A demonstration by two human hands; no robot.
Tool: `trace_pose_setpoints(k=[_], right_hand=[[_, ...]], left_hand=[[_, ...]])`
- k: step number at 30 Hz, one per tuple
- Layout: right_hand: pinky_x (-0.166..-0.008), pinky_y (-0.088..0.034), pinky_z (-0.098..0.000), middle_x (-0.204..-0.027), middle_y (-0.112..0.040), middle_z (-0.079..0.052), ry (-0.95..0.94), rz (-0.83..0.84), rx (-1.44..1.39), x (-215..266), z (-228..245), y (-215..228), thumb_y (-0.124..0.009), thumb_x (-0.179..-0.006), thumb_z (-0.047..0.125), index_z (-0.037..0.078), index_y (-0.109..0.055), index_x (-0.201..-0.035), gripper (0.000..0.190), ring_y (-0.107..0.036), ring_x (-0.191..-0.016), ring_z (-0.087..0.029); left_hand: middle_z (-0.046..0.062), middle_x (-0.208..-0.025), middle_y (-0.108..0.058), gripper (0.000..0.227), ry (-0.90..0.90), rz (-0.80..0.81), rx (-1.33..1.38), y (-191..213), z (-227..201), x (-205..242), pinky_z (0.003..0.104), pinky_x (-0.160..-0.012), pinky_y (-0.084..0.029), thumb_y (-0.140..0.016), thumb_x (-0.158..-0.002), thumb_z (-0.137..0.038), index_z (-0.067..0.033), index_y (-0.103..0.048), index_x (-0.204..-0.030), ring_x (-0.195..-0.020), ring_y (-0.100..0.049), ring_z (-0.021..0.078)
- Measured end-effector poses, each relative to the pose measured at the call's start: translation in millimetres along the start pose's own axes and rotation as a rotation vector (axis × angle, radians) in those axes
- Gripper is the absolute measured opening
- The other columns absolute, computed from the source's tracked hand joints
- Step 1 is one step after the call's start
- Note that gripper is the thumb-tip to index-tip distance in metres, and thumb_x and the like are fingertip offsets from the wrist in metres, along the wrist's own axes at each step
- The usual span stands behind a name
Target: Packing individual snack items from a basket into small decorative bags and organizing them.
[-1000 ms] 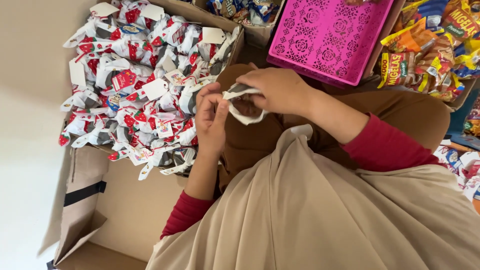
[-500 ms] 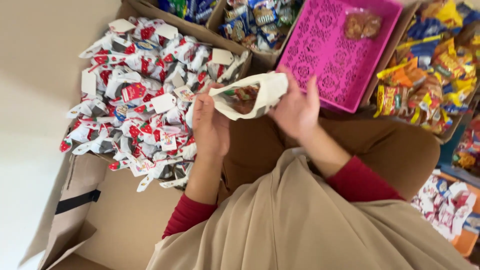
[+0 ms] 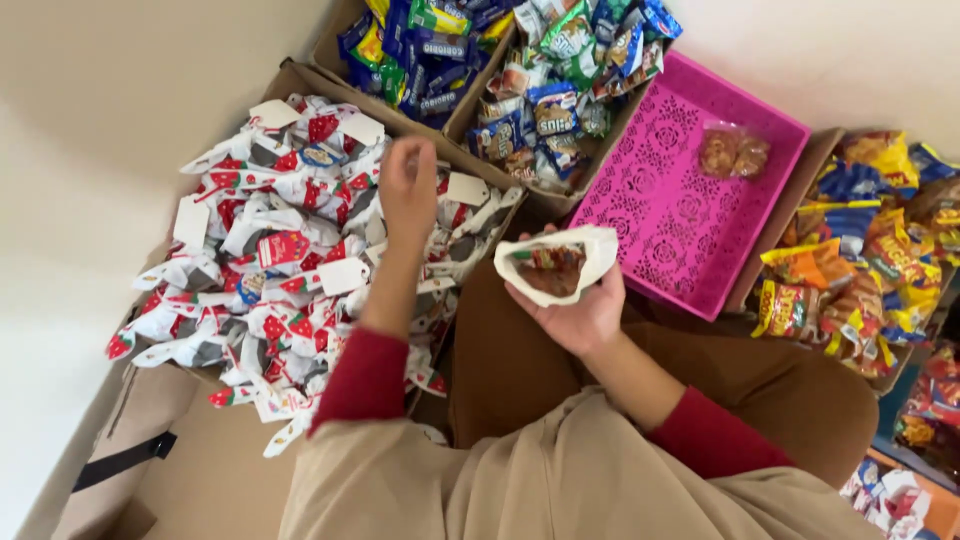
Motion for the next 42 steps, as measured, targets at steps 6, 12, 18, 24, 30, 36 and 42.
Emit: trace_pose_setpoints(k=[6,12,18,24,30,36,42], right_hand=[[-0.121,-0.034,-0.0544,-0.145,-0.054,-0.019,-0.020,0.285,-0.033,-4.4,-5.6,-9.2,-0.063,-0.096,0.040,0.006,-0.057,-0.137,0.054,-0.049,-0.136,-0.038],[-0.122,-0.032,-0.0539,-0.149,-0.050,-0.021,-0.037,0.245,-0.028,-19.0,3.6,-0.6,-0.058,-0.098,0.043,0.005,-0.056,-0.139,0.056,-0.045,-0.140,-0.041],[-0.118,-0.040,-0.0568,-0.158,-0.041,-0.018,-0.107,0.288,-0.089,-22.7,5.7,12.1,-0.060,-0.098,0.042,0.010,-0.045,-0.150,0.063,-0.040,-0.145,-0.042],[-0.118,-0.038,-0.0588,-0.156,-0.044,-0.018,-0.056,0.286,-0.050,-19.9,3.9,14.4,-0.056,-0.100,0.045,0.009,-0.048,-0.148,0.060,-0.043,-0.143,-0.041],[-0.119,-0.039,-0.0568,-0.152,-0.050,-0.017,-0.048,0.324,-0.062,-15.0,1.0,13.1,-0.060,-0.098,0.042,0.009,-0.048,-0.148,0.061,-0.046,-0.143,-0.039],[-0.092,-0.061,-0.0557,-0.114,-0.073,-0.011,-0.024,-0.039,-0.054,-19.7,-5.2,35.0,-0.067,-0.082,0.059,0.015,-0.070,-0.123,0.060,-0.069,-0.090,-0.032],[-0.089,-0.060,-0.0589,-0.116,-0.072,-0.015,0.008,-0.011,0.172,-7.2,-5.7,31.9,-0.057,-0.092,0.054,0.014,-0.067,-0.133,0.058,-0.068,-0.091,-0.029]], left_hand=[[0.013,-0.112,-0.068,0.028,-0.280,0.264,-0.741,-77.5,105.9,-124.8,0.046,-0.086,-0.052,-0.058,-0.089,-0.004,-0.0044,-0.072,-0.113,-0.098,-0.064,0.0376],[0.012,-0.129,-0.064,0.038,-0.103,0.622,-1.240,-114.1,177.0,-163.6,0.052,-0.095,-0.049,-0.063,-0.084,-0.004,-0.0096,-0.072,-0.121,-0.112,-0.059,0.0390],[0.016,-0.115,-0.066,0.022,-0.228,0.509,-1.293,-110.1,177.9,-165.1,0.051,-0.094,-0.044,-0.063,-0.087,-0.005,-0.0092,-0.076,-0.104,-0.101,-0.060,0.0384],[0.002,-0.079,-0.067,0.026,-0.475,0.066,-0.580,-67.6,78.2,-142.2,0.038,-0.063,-0.051,-0.081,-0.086,-0.017,-0.0156,-0.058,-0.096,-0.068,-0.064,0.0255],[0.002,-0.100,-0.062,0.031,-0.038,0.283,0.279,-15.2,-103.4,-18.3,0.023,-0.076,-0.053,-0.075,-0.094,0.000,-0.0119,-0.055,-0.114,-0.084,-0.058,0.0115],[0.006,-0.101,-0.080,0.035,-0.126,0.530,0.267,-10.8,-142.8,95.9,0.034,-0.099,-0.055,-0.091,-0.078,-0.008,-0.0077,-0.061,-0.096,-0.101,-0.077,0.0185],[0.004,-0.095,-0.076,0.031,-0.634,0.454,-0.459,-9.6,-142.3,118.0,0.064,-0.118,-0.026,-0.088,-0.081,-0.018,-0.0139,-0.068,-0.103,-0.114,-0.070,0.0259]])
Point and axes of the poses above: each hand's wrist, its own x-axis away from the middle knuckle, its own y-axis out of the back of the hand, z = x × y, the point moved 4 cm from there along -x, towards the middle knuckle
